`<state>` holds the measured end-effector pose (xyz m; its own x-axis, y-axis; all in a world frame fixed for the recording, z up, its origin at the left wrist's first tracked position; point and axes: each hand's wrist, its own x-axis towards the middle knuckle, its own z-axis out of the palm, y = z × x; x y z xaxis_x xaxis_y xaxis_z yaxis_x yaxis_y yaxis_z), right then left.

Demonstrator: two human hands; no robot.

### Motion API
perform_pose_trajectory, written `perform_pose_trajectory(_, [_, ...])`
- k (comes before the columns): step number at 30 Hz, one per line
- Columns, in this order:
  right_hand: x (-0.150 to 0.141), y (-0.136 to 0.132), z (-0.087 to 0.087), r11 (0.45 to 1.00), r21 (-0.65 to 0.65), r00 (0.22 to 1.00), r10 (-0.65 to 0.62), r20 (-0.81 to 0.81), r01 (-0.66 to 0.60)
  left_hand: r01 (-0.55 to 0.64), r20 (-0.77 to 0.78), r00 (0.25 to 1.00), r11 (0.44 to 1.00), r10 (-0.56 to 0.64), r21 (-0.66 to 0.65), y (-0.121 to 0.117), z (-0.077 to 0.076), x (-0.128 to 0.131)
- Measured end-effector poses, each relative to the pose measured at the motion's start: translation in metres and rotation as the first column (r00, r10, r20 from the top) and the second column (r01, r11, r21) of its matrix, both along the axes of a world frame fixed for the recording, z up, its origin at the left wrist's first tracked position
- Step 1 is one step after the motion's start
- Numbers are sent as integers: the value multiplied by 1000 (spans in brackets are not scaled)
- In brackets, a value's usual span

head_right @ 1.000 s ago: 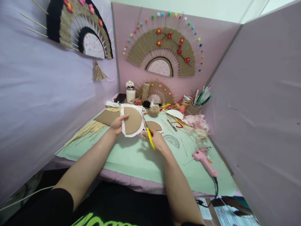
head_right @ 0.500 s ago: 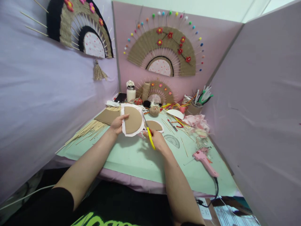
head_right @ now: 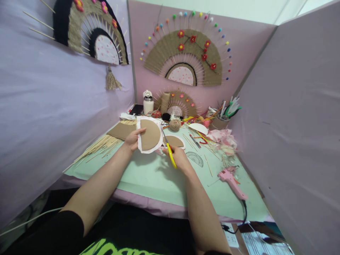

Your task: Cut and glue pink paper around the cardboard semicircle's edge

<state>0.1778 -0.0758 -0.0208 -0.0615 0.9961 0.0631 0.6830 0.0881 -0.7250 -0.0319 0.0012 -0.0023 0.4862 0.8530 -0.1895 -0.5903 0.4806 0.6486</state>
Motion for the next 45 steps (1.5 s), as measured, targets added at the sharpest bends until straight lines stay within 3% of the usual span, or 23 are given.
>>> perform_pose_trajectory(17, [0, -4, 7, 1000, -12, 1000, -10, -8, 10, -33, -48, 998, 998, 30, -45, -2, 6, -2])
perform_pose_trajectory(29, [1, -8, 16, 1000, 15, 1000, -13, 11, 13, 22, -36, 999, 999, -23, -27, 3, 1, -7])
perform_pose_trajectory(45, [5, -4, 9, 999, -25, 994, 44, 105, -42, 32, -43, 998, 998, -35, -57, 3, 0, -7])
